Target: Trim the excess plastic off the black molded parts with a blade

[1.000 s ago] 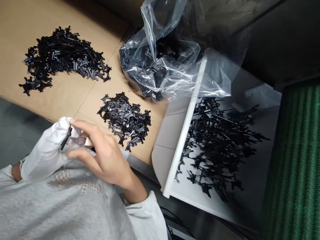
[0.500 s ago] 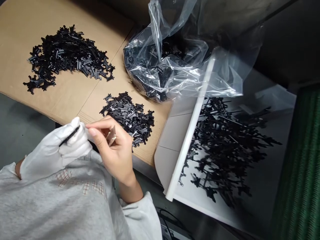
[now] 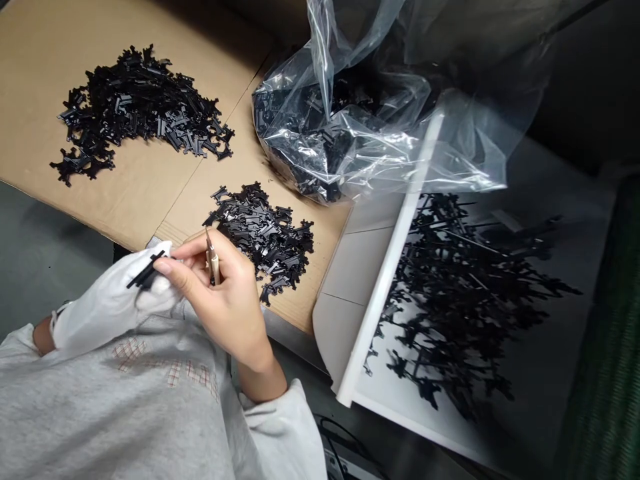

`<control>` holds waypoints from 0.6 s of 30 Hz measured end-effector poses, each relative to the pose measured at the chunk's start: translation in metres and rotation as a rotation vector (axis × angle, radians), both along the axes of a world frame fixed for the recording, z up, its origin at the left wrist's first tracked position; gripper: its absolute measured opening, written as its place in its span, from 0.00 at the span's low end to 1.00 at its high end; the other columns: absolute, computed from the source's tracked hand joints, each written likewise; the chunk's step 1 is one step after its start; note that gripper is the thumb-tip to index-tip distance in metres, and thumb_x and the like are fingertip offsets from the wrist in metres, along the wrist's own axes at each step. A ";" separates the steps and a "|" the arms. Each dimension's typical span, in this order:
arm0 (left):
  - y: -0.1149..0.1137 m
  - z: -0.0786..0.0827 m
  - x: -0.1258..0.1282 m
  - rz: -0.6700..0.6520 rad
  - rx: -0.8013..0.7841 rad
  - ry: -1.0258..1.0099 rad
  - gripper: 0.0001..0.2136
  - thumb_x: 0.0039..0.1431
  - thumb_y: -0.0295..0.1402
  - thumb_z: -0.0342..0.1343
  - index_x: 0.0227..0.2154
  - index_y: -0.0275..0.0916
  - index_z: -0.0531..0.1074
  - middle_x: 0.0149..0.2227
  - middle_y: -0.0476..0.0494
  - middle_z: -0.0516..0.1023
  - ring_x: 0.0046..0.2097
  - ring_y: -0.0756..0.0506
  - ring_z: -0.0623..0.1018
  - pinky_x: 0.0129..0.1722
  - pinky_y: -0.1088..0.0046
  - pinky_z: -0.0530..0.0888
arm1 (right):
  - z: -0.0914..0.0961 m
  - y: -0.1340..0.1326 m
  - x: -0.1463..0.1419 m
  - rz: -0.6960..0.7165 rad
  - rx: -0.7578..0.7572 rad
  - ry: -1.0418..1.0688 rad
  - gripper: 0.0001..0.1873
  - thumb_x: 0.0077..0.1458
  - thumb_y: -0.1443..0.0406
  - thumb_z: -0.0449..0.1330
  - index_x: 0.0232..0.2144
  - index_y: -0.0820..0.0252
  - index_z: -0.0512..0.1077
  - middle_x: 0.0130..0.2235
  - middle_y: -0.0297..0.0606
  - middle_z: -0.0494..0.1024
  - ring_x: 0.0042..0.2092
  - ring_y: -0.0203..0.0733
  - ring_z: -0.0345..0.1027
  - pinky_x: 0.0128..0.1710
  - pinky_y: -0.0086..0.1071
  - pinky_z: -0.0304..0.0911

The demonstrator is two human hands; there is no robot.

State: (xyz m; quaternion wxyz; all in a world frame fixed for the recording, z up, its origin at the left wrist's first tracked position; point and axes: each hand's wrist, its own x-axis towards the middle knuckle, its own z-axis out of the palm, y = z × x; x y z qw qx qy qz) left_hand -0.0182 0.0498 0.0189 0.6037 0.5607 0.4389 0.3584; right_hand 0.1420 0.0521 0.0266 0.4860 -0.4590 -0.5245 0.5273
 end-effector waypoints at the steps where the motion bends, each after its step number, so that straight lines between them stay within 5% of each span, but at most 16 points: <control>1: 0.003 0.002 0.000 -0.004 0.033 0.018 0.05 0.63 0.34 0.57 0.31 0.44 0.69 0.28 0.50 0.74 0.30 0.47 0.74 0.33 0.72 0.77 | 0.001 0.000 0.000 -0.007 -0.010 0.009 0.22 0.59 0.50 0.78 0.27 0.55 0.75 0.26 0.27 0.75 0.24 0.32 0.60 0.22 0.28 0.59; 5: 0.012 0.007 -0.007 0.065 0.075 0.158 0.09 0.66 0.31 0.50 0.29 0.43 0.68 0.28 0.51 0.74 0.29 0.49 0.73 0.30 0.76 0.72 | 0.001 -0.001 0.000 -0.022 -0.013 0.017 0.23 0.61 0.51 0.77 0.26 0.55 0.73 0.26 0.27 0.76 0.25 0.32 0.66 0.23 0.27 0.61; 10: 0.016 0.019 -0.011 -0.018 -0.146 0.057 0.14 0.67 0.40 0.53 0.25 0.43 0.66 0.18 0.57 0.65 0.20 0.53 0.62 0.20 0.79 0.64 | -0.003 -0.004 0.003 -0.028 0.048 -0.089 0.25 0.67 0.44 0.70 0.29 0.55 0.73 0.27 0.29 0.75 0.26 0.33 0.64 0.25 0.29 0.62; 14: 0.016 0.028 -0.009 0.021 -0.154 0.110 0.14 0.63 0.39 0.53 0.22 0.43 0.65 0.18 0.58 0.65 0.19 0.56 0.62 0.18 0.83 0.60 | -0.009 -0.014 0.010 -0.015 0.229 -0.157 0.26 0.76 0.42 0.55 0.49 0.52 0.82 0.39 0.36 0.80 0.37 0.40 0.75 0.37 0.35 0.73; 18: 0.015 0.032 -0.010 0.090 -0.153 0.142 0.15 0.61 0.41 0.54 0.21 0.42 0.65 0.17 0.58 0.63 0.18 0.56 0.61 0.16 0.83 0.61 | -0.016 -0.022 0.014 -0.042 0.404 -0.316 0.21 0.81 0.56 0.53 0.67 0.45 0.77 0.43 0.38 0.82 0.40 0.45 0.75 0.41 0.39 0.77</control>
